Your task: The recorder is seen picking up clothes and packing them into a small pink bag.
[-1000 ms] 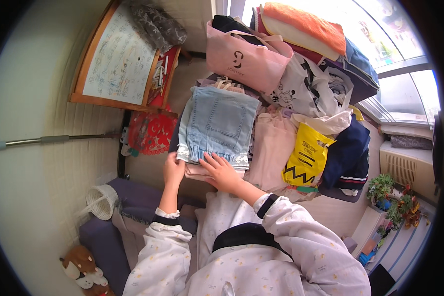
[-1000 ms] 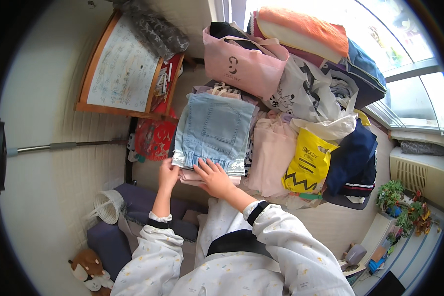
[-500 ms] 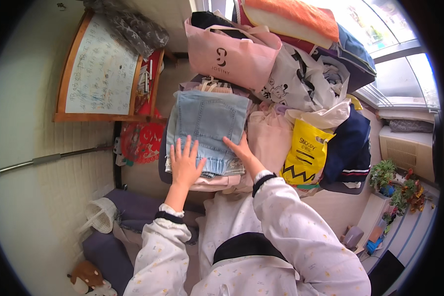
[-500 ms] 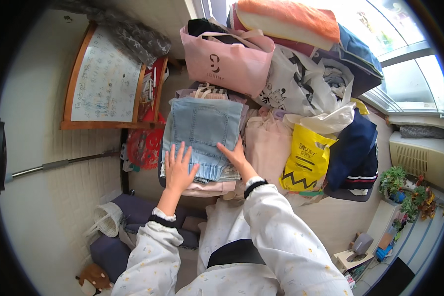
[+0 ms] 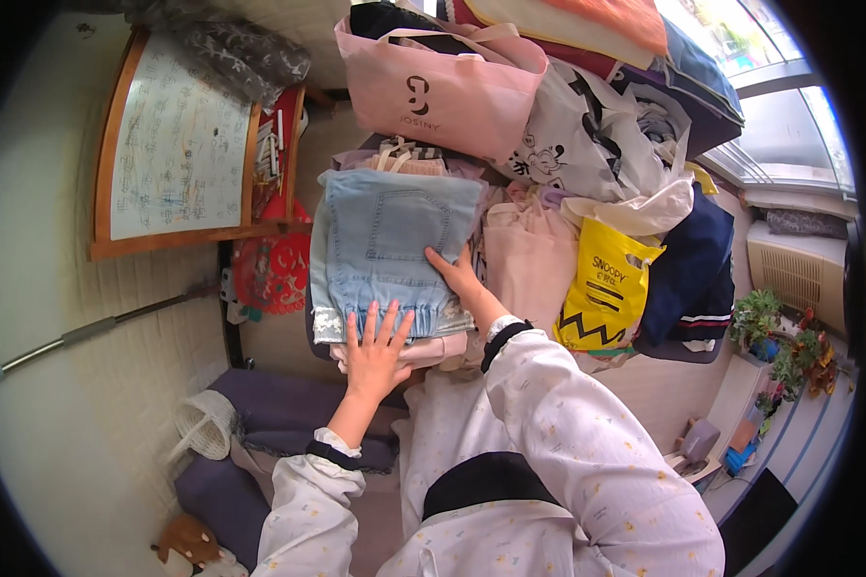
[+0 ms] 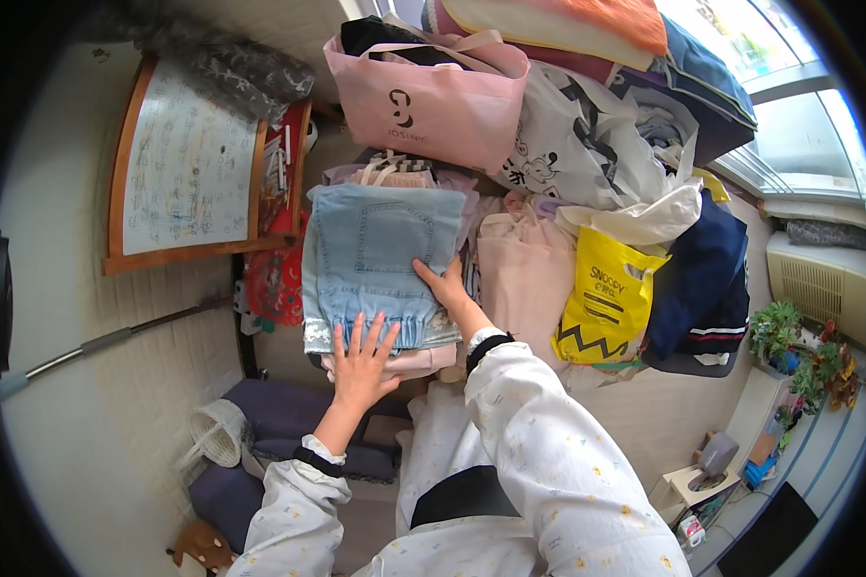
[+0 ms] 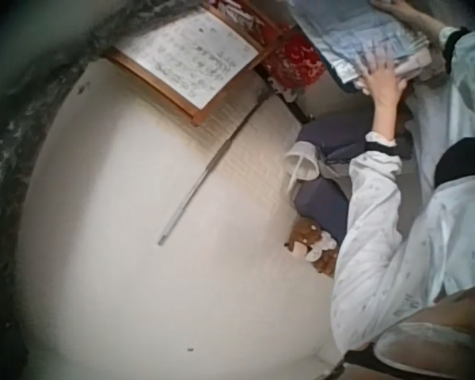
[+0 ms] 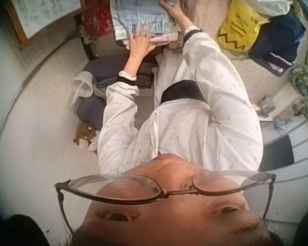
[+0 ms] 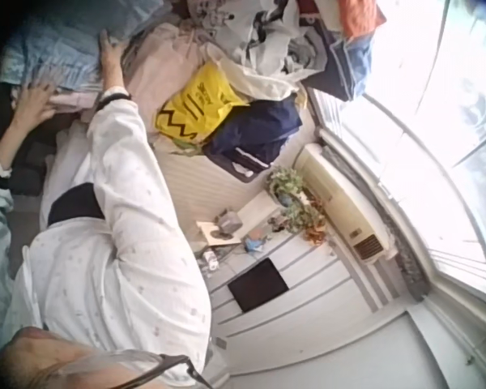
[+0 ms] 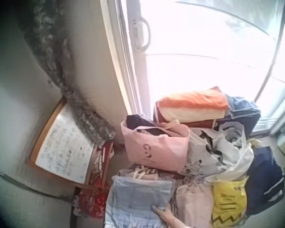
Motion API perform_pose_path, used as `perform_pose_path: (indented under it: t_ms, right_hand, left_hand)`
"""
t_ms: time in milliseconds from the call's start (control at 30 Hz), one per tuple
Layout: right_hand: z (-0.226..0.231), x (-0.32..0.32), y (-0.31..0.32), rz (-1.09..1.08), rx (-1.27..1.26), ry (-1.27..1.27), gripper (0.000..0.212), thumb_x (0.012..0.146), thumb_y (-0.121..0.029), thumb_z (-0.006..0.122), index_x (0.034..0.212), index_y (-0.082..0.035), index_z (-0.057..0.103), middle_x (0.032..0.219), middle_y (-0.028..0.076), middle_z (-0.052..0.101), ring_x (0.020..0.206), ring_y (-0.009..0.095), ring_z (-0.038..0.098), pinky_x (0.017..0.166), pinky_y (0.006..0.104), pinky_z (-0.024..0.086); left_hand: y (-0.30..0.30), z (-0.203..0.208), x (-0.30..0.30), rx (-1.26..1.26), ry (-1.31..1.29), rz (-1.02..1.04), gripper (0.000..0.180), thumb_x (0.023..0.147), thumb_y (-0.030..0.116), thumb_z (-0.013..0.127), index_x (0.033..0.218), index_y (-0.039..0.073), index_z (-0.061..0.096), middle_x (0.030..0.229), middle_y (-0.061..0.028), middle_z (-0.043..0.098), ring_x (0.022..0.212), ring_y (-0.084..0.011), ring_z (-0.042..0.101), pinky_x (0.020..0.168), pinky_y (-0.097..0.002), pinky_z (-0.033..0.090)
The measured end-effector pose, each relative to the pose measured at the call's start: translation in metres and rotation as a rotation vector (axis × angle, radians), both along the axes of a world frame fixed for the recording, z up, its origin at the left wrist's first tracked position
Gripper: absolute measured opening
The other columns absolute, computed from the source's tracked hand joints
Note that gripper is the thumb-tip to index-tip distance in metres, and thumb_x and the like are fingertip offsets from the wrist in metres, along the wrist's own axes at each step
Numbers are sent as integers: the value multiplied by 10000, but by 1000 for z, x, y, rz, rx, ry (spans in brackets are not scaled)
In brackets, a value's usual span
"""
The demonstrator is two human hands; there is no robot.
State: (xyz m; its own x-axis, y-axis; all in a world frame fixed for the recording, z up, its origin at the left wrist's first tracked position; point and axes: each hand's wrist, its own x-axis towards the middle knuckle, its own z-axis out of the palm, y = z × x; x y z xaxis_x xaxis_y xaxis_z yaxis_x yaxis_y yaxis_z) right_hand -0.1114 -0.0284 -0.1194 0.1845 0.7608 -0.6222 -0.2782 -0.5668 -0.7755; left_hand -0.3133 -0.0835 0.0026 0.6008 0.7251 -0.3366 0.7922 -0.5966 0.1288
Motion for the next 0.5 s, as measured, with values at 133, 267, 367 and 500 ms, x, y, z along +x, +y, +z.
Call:
perform_pose_path:
  t_ms: [133, 267, 367, 500]
  right_hand:
    - [4, 15, 2, 113, -38, 26, 810, 824, -367, 696, 1386, -8, 236, 1311, 156, 462, 1177, 233, 470, 975, 339, 392]
    - [22, 41, 4, 312, -104, -73, 724, 818, -346, 693, 1315, 58, 357, 1324, 217, 452, 1220, 276, 461, 1005, 342, 374]
    - [34, 70, -26, 472, -52, -419, 647, 822, -328, 670, 1289, 45, 421, 1371, 245, 409, 1258, 334, 432, 1023, 377, 367]
    - [83, 121, -103, 526, 76, -895, 585, 801, -293, 664, 1277, -20, 464, 1378, 261, 384, 1244, 387, 419, 1019, 418, 373]
  left_hand:
    - [0, 5, 0, -33, 62, 12, 1080, 556, 507, 788, 1453, 267, 236, 1516, -38, 193, 1398, -307, 149, 1117, -585, 75]
    - [5, 19, -1, -26, 52, -41, 988, 636, 487, 750, 1454, 248, 250, 1518, -58, 199, 1395, -318, 165, 1115, -574, 88]
    - [9, 43, -7, -85, -44, 46, 844, 720, 433, 708, 1428, 172, 330, 1479, -129, 285, 1366, -340, 243, 1112, -527, 145]
    - [9, 76, -30, 23, -157, 87, 741, 762, 342, 687, 1401, 144, 370, 1473, -134, 290, 1359, -343, 252, 1110, -515, 173]
